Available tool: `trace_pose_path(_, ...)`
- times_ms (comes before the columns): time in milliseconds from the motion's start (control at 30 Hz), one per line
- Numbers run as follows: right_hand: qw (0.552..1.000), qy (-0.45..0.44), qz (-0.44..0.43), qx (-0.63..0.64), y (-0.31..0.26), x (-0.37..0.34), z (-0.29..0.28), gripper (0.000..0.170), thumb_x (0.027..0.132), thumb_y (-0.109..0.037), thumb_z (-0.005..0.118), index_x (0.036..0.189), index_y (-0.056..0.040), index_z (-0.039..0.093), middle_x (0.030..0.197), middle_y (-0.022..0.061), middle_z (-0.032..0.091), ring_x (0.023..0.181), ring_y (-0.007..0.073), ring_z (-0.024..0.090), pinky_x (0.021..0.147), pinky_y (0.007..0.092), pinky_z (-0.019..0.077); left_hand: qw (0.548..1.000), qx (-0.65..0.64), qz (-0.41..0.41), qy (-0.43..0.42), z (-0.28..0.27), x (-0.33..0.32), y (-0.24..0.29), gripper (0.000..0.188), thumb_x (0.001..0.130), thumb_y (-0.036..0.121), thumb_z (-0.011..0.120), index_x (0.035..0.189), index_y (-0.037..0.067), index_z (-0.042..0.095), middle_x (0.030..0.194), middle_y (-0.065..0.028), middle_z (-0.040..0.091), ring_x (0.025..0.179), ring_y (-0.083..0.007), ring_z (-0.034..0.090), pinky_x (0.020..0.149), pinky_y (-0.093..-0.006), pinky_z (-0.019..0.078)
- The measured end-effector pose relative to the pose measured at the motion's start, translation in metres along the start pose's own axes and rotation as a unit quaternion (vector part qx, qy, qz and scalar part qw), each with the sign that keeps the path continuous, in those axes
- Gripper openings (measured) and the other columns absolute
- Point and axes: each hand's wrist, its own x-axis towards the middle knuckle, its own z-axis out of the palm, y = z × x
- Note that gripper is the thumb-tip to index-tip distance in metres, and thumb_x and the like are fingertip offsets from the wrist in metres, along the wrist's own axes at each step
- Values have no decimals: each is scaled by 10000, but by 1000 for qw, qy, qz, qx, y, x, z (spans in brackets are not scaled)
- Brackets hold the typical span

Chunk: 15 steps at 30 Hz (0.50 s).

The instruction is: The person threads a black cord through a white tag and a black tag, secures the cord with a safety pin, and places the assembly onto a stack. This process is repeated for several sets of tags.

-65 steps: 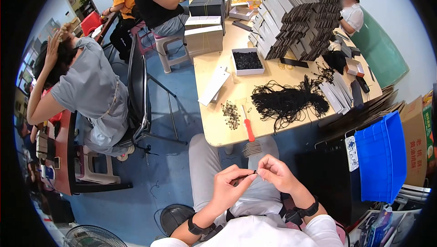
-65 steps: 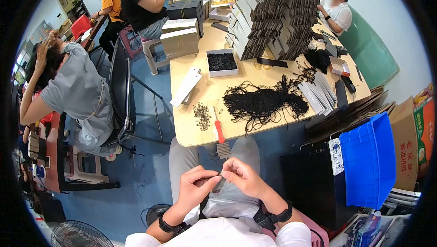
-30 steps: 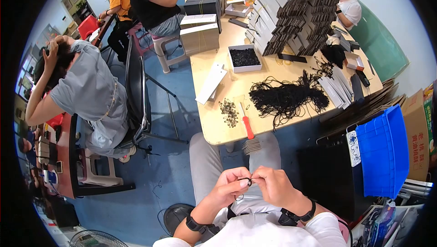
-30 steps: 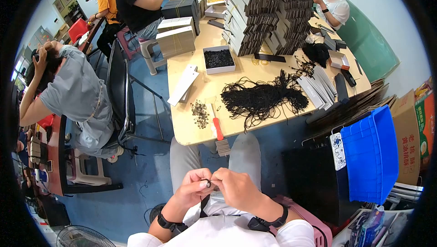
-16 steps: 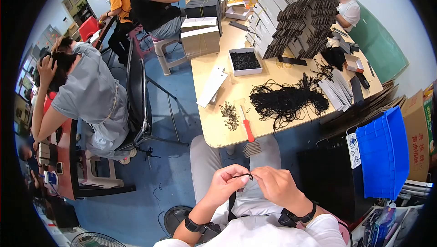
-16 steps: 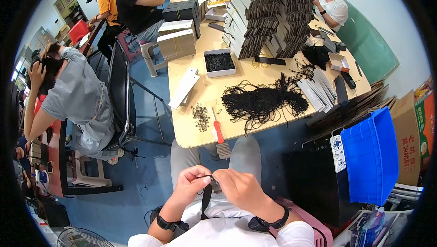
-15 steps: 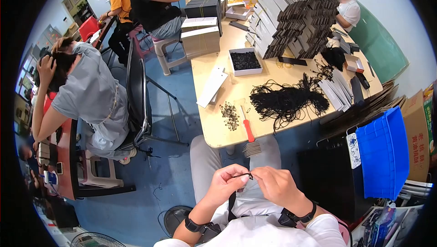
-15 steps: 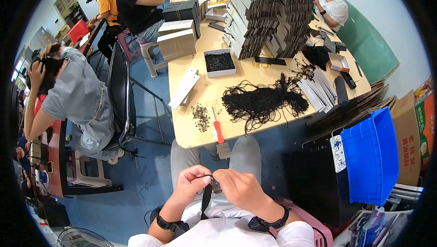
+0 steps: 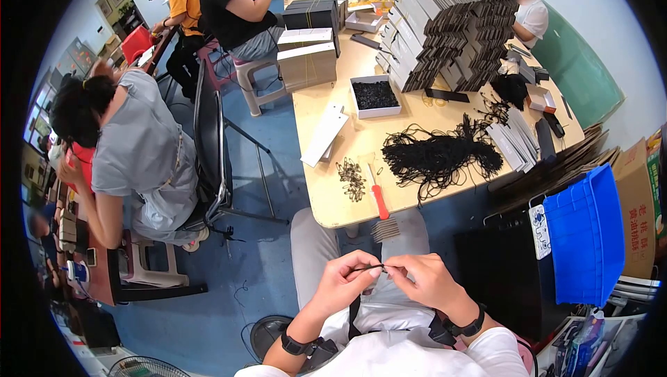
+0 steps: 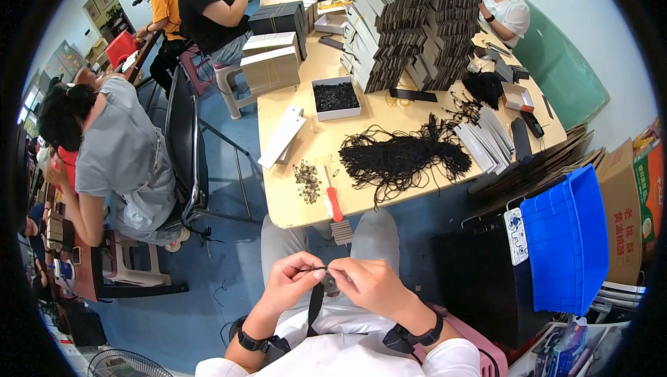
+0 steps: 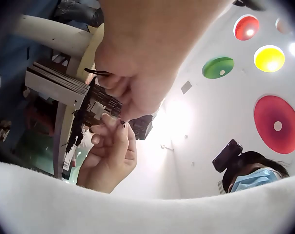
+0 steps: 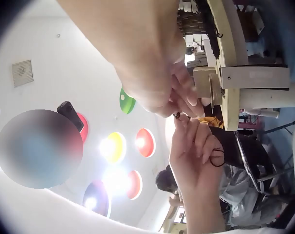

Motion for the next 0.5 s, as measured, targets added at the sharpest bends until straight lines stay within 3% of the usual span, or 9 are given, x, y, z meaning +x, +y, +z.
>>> trace_pose_path(267, 993, -40, 51, 104, 12, -3, -1, 102, 857, -52, 657, 936, -23, 601, 698, 77, 655, 581, 148, 648, 505, 272, 483, 997, 77, 24, 9, 3, 0, 1, 47, 907, 44, 618, 926, 7, 596, 736, 53, 561, 611, 17, 388, 531, -167, 287)
trace_pose_path(333, 989, -58, 66, 123, 13, -3, -4, 99, 872, -58, 643, 952, -22, 596, 703, 72, 659, 587, 137, 646, 508, 266, 479, 966, 237, 105, 4, 3, -1, 6, 102, 905, 73, 631, 969, 1, 597, 642, 24, 537, 525, -8, 468, 496, -198, 401)
trace_pose_path(400, 976, -102, 109, 160, 14, -3, -6, 94, 895, -63, 615, 974, -19, 589, 709, 68, 660, 602, 137, 644, 528, 266, 478, 957, 262, 124, 18, 8, -1, 9, 101, 894, 63, 641, 967, 3, 605, 644, 6, 549, 522, -24, 499, 488, -206, 402)
trace_pose_path(500, 976, -107, 106, 158, 14, -2, -8, 85, 907, -64, 599, 978, -21, 582, 703, 76, 650, 597, 161, 637, 539, 279, 475, 942, 302, 144, 38, 11, -1, 13, 106, 876, 50, 657, 966, 7, 619, 649, -20, 566, 522, -46, 543, 478, -217, 408)
